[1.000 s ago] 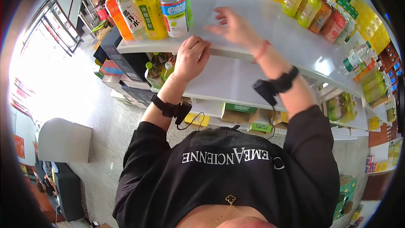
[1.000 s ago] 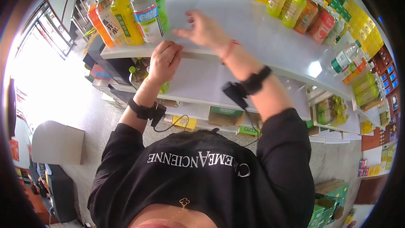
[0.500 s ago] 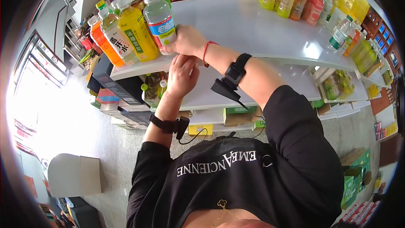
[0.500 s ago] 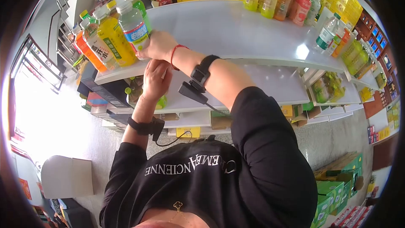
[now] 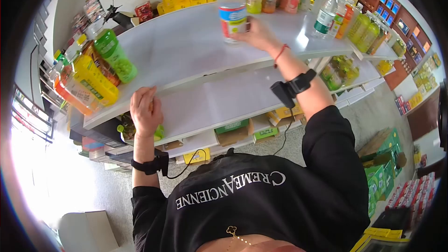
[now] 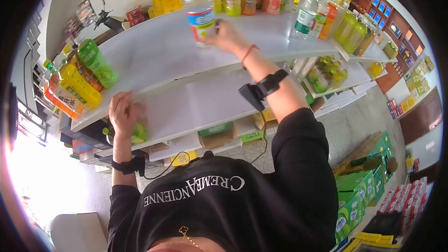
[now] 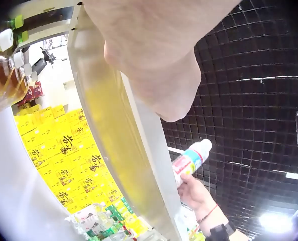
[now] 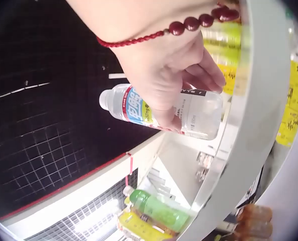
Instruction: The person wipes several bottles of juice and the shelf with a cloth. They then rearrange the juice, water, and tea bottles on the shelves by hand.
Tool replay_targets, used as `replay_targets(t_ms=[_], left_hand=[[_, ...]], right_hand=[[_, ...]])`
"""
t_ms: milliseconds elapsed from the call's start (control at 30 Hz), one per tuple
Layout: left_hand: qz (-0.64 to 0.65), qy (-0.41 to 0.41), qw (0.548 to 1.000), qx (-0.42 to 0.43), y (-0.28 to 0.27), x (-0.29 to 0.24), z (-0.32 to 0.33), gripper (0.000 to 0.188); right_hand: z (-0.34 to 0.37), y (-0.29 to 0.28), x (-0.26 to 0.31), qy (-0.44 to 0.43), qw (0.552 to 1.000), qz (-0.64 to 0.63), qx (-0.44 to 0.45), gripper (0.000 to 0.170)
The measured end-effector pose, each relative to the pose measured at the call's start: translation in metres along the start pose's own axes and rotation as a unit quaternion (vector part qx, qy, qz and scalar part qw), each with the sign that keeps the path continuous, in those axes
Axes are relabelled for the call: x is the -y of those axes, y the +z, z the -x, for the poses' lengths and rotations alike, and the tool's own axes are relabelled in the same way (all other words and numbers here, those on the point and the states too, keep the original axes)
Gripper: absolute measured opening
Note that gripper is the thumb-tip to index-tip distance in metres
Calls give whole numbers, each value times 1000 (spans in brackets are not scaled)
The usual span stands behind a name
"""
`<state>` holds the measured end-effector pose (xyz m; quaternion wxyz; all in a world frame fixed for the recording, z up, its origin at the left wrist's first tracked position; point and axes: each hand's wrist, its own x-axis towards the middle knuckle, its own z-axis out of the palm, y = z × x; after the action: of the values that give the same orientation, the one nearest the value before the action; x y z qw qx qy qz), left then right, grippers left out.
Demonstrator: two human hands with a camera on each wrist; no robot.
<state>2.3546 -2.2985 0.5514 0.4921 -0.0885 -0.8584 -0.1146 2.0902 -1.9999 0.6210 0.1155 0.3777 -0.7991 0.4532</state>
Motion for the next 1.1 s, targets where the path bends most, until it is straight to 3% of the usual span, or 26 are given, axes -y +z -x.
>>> replay_targets(t_ms=[67,133,333,467,767,933,1100], left_hand=[[-13,-6,1000,-1,3,0,1,28],[-12,-10,1000,-1,5,-1,2,28],[-40,-35,998,-23,13,-2,2,22],[-39,-28,998,-44,14,-12,-4,19],[-51,-21,997,-48,16,-13,-6,16],[-47,-24,997,-53,15,-15,-6,15],[-43,-24,997,-56,15,-14,-4,16]], right_hand=[[23,-48,-3,38,994,96,-26,59],[34,-86,-41,96,980,166,-54,59],[63,-169,-82,227,958,132,-118,55],[66,-190,-120,216,958,127,-139,53],[66,-189,-128,175,963,132,-159,55],[70,-182,-142,158,964,25,-211,51],[72,-177,-153,125,964,29,-233,51]])
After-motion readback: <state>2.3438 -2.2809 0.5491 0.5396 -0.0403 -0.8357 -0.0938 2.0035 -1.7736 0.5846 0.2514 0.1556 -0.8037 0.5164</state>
